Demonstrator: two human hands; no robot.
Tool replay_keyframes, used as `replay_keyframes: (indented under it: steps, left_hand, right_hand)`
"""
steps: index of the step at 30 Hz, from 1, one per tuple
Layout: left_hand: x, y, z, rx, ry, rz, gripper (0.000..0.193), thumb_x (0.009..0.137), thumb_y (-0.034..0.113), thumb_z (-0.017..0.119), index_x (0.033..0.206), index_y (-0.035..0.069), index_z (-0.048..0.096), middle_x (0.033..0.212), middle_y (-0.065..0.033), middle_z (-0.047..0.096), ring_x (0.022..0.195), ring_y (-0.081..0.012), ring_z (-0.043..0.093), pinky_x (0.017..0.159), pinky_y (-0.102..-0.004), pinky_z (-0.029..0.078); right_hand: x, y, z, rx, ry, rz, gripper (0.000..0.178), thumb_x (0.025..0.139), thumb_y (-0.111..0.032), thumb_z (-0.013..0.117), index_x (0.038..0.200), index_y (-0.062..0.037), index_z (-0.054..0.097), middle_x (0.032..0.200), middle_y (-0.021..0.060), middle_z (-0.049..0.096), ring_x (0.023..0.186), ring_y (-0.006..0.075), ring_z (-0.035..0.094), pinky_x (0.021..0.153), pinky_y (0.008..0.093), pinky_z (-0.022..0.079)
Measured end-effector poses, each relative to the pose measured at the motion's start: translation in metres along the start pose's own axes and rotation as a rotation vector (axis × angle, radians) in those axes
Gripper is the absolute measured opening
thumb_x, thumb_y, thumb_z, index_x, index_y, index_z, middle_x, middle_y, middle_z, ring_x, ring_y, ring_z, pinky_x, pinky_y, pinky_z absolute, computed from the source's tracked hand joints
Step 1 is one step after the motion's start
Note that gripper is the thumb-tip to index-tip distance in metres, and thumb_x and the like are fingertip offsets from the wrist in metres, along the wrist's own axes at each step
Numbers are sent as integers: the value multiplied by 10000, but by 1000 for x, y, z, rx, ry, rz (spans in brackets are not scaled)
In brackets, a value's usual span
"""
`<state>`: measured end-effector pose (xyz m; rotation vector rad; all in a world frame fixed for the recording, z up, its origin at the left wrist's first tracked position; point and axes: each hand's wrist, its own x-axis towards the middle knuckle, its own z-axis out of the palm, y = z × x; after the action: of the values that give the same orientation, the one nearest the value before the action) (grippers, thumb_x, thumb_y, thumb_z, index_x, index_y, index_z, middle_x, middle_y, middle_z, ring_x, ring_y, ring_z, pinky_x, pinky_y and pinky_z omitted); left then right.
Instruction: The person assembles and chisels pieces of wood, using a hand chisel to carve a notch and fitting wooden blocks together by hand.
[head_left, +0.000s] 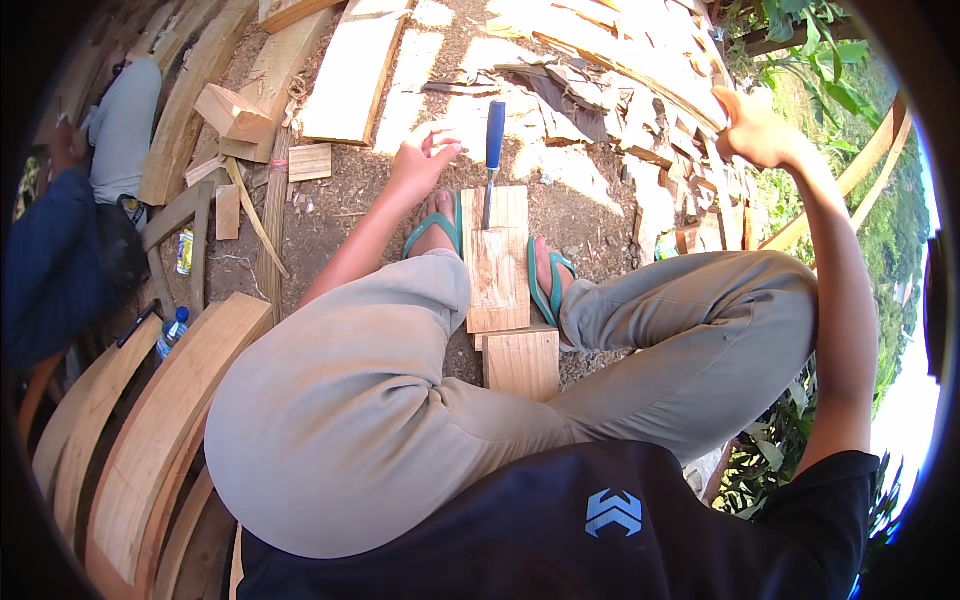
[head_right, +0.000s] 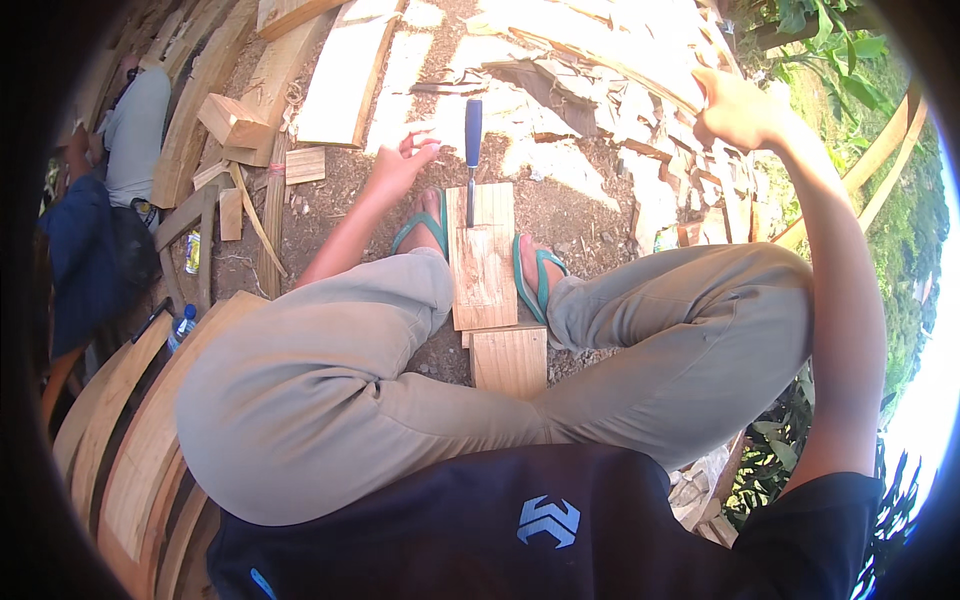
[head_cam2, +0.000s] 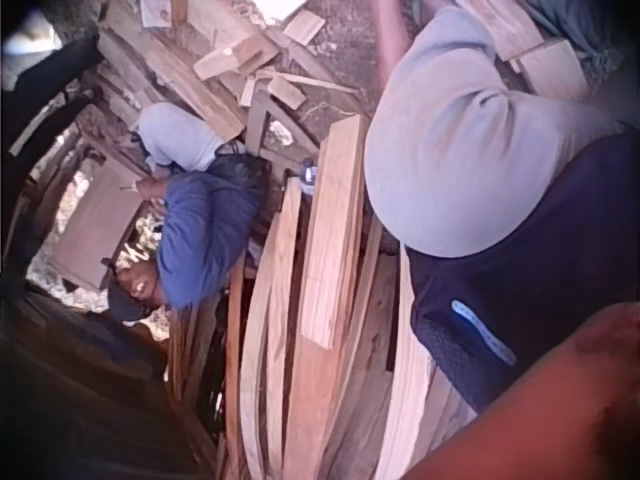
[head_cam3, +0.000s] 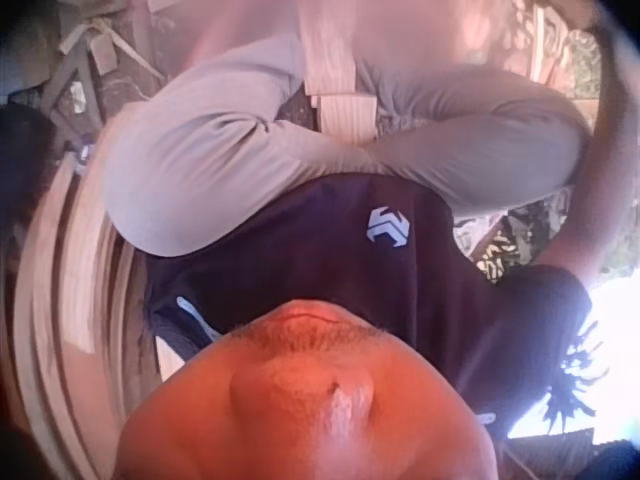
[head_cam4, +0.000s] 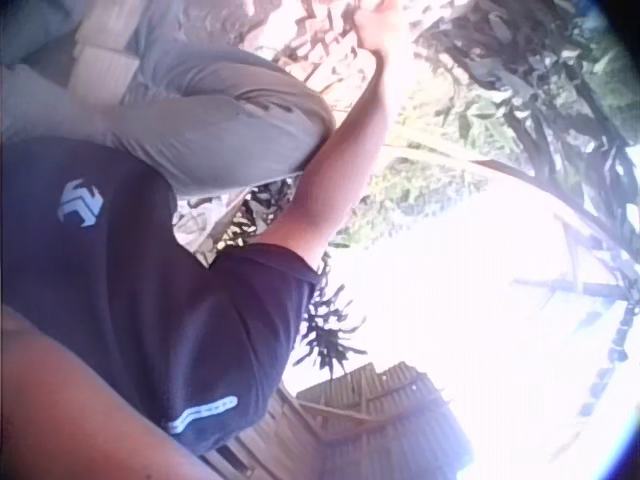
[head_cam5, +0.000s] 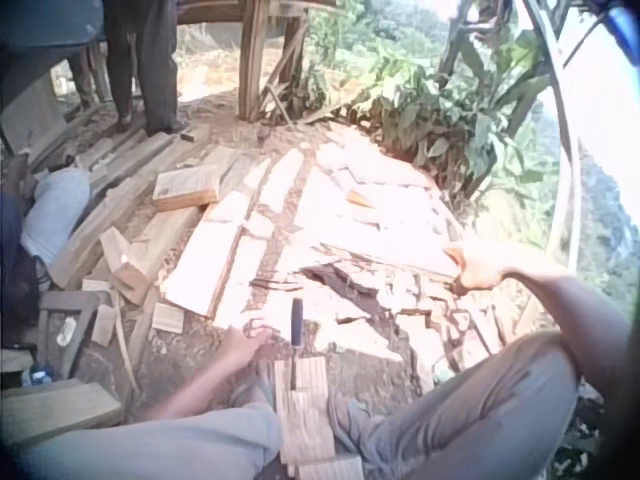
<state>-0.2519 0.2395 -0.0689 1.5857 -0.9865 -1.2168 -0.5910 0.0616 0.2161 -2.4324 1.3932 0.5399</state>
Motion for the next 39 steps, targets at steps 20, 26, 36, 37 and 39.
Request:
replay_keyframes:
  steps: [20,26,36,37,39]
  left_hand:
    - [-127,-73,-165,-315,583,-198,243,963,158,613,1187,66,593,796,26,578,616,-40,545,492,-195,413]
    - [-85,-22,-211,-194,714,-179,481,913,287,711,1273,51,497,1028,-43,630,761,-87,601,554,-229,463]
    - [66,9,-287,360,1006,-36,1002,655,484,878,1377,-38,417,1358,-210,488,1246,-281,513,1029,-406,429]
    - [67,10,-284,356,963,-94,1016,656,478,873,1404,-22,403,1374,-203,485,1241,-279,525,1010,-406,447]
    - [34,-5,-319,226,933,-153,909,707,413,845,1404,0,433,1340,-170,526,1199,-260,560,953,-395,484]
  right_hand:
    - [-140,108,256,362,5,545,568,783,-20,649,1331,-109,529,1046,164,640,902,292,646,781,359,510]
    - [-162,115,265,462,101,620,575,813,-27,642,1365,-120,509,1054,147,631,889,258,642,764,335,506]
    - [-171,119,219,703,345,619,588,862,-40,631,1420,-139,477,1068,118,616,867,201,636,737,295,499]
    - [-170,122,209,725,370,606,589,867,-41,630,1426,-141,474,1069,116,615,865,195,635,734,291,498]
    - [-140,123,169,782,393,478,592,877,-44,627,1437,-145,467,1072,110,612,861,184,634,729,283,497]
